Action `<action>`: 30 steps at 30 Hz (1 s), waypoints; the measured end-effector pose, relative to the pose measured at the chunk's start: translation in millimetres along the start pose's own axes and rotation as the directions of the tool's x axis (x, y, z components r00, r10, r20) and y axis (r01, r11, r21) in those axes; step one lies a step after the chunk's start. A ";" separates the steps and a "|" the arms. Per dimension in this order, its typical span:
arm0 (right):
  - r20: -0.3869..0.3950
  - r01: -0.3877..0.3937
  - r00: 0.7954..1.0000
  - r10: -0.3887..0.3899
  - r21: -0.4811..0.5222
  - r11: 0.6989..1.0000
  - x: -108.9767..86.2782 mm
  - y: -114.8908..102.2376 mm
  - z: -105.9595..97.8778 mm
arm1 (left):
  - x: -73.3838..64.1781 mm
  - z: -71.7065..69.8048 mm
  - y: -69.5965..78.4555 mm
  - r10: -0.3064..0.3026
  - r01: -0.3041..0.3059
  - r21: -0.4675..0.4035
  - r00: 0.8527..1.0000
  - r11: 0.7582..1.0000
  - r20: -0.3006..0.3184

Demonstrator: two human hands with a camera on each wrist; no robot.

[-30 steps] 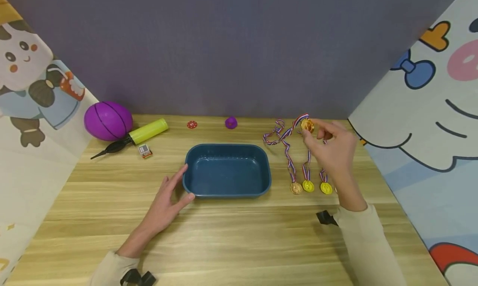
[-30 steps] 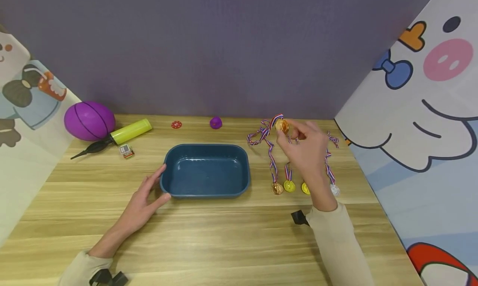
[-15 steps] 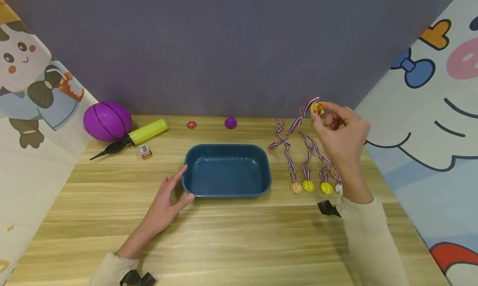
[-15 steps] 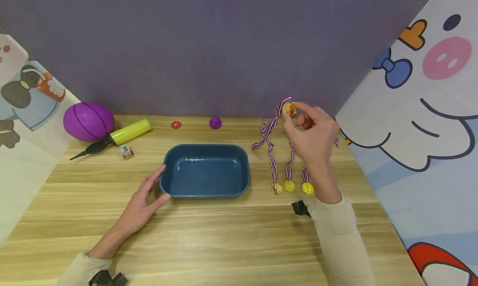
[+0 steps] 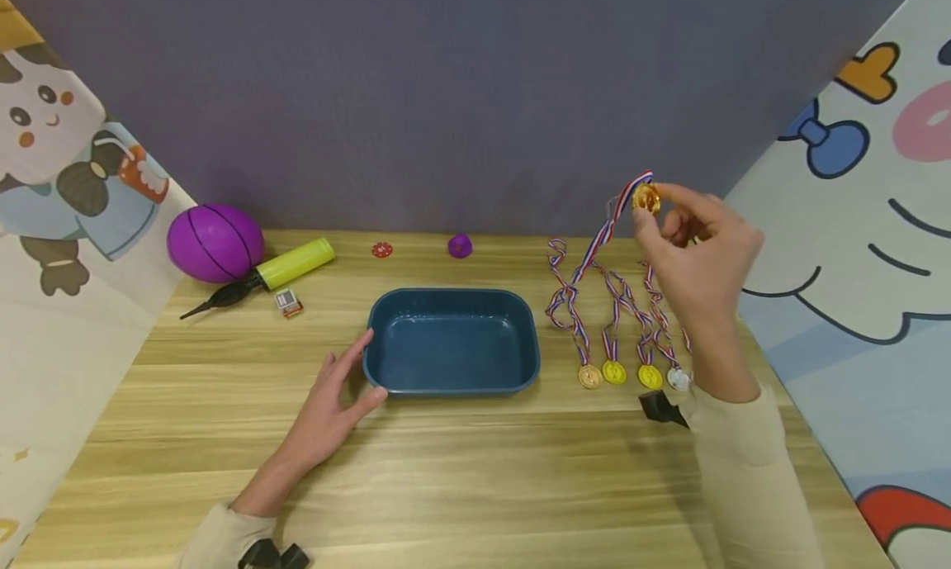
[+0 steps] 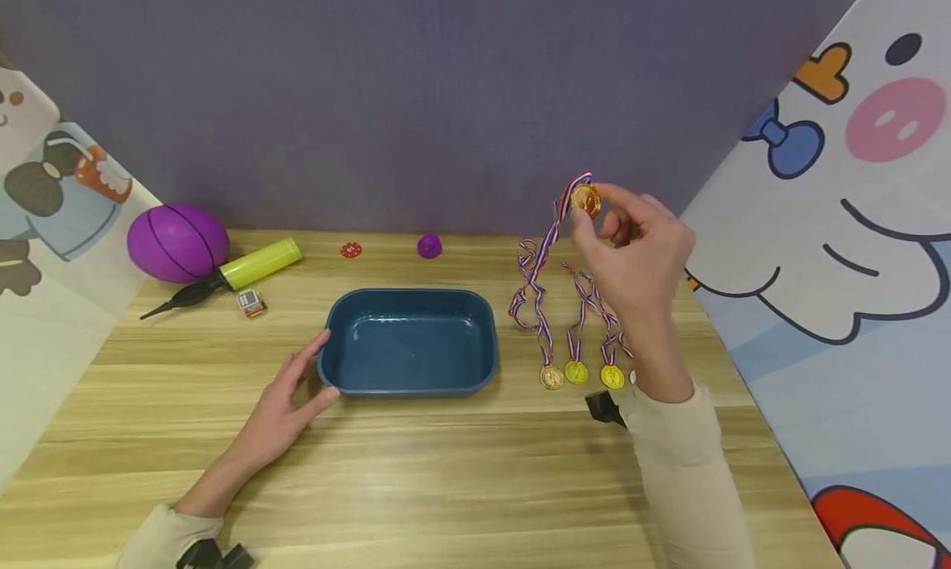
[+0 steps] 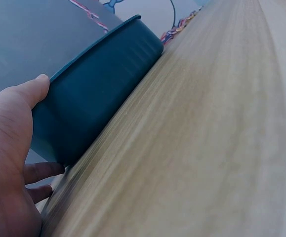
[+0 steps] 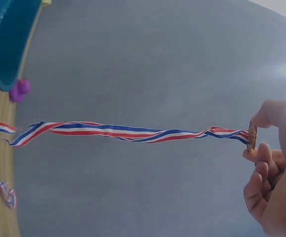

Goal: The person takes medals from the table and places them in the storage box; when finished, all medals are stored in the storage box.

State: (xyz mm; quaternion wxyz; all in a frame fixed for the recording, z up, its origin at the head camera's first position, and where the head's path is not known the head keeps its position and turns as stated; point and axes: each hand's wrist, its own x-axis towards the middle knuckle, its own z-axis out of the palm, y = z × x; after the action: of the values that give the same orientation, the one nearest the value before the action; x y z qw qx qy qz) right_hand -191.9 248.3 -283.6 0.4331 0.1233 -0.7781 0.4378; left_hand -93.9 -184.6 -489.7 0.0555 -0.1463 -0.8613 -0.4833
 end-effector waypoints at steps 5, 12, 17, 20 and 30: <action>-0.024 0.004 1.000 -0.004 0.003 1.000 10.9 -14.7 3.1 | -0.9 -0.3 -0.5 -0.010 0.010 0.006 1.000 1.000 -0.002; -0.035 0.042 0.999 -0.039 0.090 0.995 25.4 -36.8 8.0 | -0.7 -0.6 -0.8 -0.015 0.015 0.004 1.000 1.000 0.000; -0.043 0.064 0.997 -0.057 0.179 0.982 32.2 -53.5 10.6 | -1.0 -0.4 -0.6 -0.014 0.014 0.001 1.000 1.000 0.000; -0.039 0.074 0.997 -0.066 0.248 0.966 34.1 -63.1 13.0 | -1.0 -0.4 -0.2 -0.010 0.010 0.001 1.000 1.000 0.000; 0.129 0.057 0.986 -0.102 0.315 0.947 17.0 -67.9 22.4 | -1.5 -0.3 -1.1 0.002 -0.002 -0.002 1.000 1.000 0.001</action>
State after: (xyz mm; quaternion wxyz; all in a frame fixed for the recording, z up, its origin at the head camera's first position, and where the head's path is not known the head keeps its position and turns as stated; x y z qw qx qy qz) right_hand -175.9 194.1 -236.8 0.3687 0.2520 -0.7232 0.5268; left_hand -92.9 -185.6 -490.9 0.0555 -0.1474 -0.8608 -0.4840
